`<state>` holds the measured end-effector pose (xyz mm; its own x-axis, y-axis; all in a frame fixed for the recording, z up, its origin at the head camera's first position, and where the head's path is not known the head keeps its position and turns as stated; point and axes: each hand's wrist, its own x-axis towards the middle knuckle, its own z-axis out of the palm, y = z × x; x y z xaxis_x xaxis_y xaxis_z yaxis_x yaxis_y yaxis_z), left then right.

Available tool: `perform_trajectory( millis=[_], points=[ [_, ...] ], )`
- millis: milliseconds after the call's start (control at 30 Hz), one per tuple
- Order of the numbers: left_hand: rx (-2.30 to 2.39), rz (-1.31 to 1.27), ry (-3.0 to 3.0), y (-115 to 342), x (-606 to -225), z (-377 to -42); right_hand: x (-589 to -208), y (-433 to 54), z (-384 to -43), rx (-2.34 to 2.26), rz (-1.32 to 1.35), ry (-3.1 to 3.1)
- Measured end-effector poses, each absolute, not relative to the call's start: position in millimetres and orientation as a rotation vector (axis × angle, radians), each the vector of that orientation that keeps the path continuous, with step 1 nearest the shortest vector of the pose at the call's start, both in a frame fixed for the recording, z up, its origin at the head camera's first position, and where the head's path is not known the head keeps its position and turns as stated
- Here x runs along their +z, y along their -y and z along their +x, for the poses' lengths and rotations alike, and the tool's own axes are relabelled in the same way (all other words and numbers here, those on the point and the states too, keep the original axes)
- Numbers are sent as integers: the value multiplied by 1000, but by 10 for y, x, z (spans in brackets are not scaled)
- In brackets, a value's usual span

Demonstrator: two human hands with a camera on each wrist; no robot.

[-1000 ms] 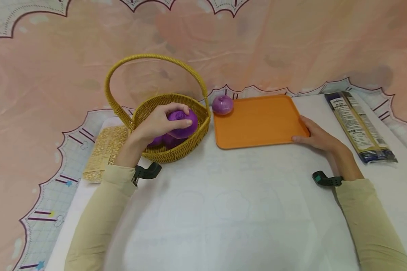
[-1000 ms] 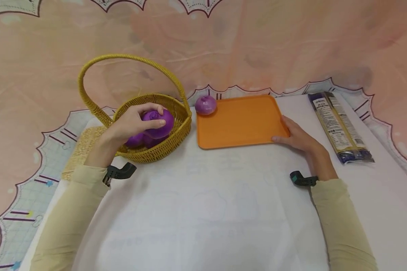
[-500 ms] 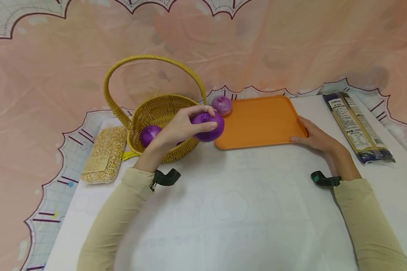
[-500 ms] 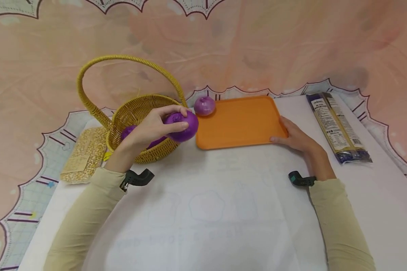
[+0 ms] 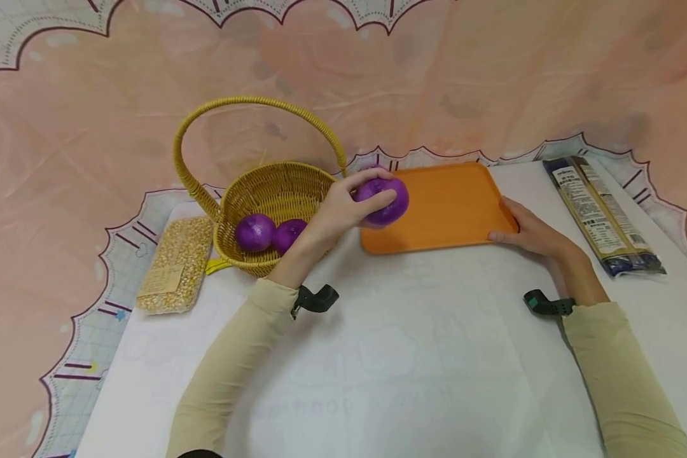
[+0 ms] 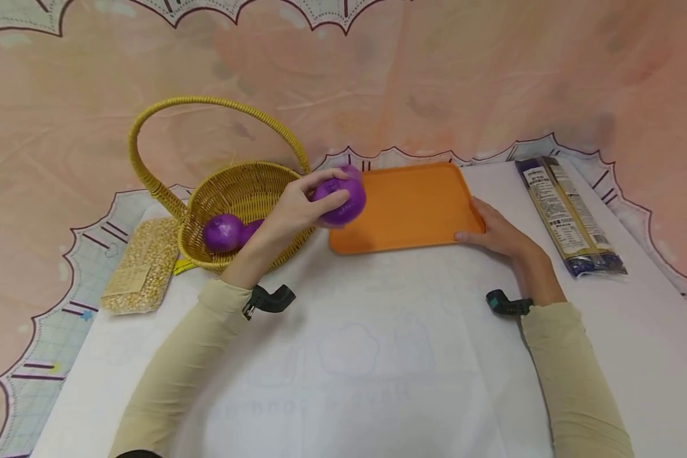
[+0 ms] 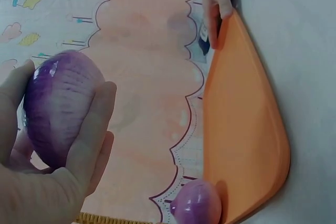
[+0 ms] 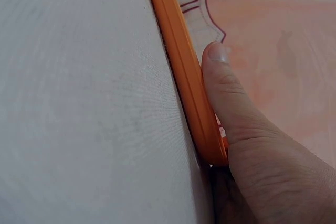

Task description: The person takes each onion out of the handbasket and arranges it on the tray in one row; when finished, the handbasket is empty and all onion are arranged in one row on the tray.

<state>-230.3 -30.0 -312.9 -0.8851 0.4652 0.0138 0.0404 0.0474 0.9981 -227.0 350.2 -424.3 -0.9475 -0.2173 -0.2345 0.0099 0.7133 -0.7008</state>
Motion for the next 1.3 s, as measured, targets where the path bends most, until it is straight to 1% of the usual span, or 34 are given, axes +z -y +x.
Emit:
perform_trajectory(
  millis=[267,633,800,1033,1300],
  points=[
    [1972,451,-1993,81,-3245,-2444,-4220,-3503,-2252,-1065,-153,-2619],
    [2029,261,-1986,-399,-3571,-2703,-4217,-3515,-2240,-1086,-177,-2622],
    [1856,277,-2214,-552,-3684,-2791,-4218,-3514,-2252,-1081,-175,-2622],
    [1575,328,-2593,-615,-3711,-2929,-4203,-3495,-2265,-1078,-179,-2623],
    [1455,347,-2730,-704,-3732,-3101,-4229,-3497,-2272,-1076,-180,-2626]
  ],
)
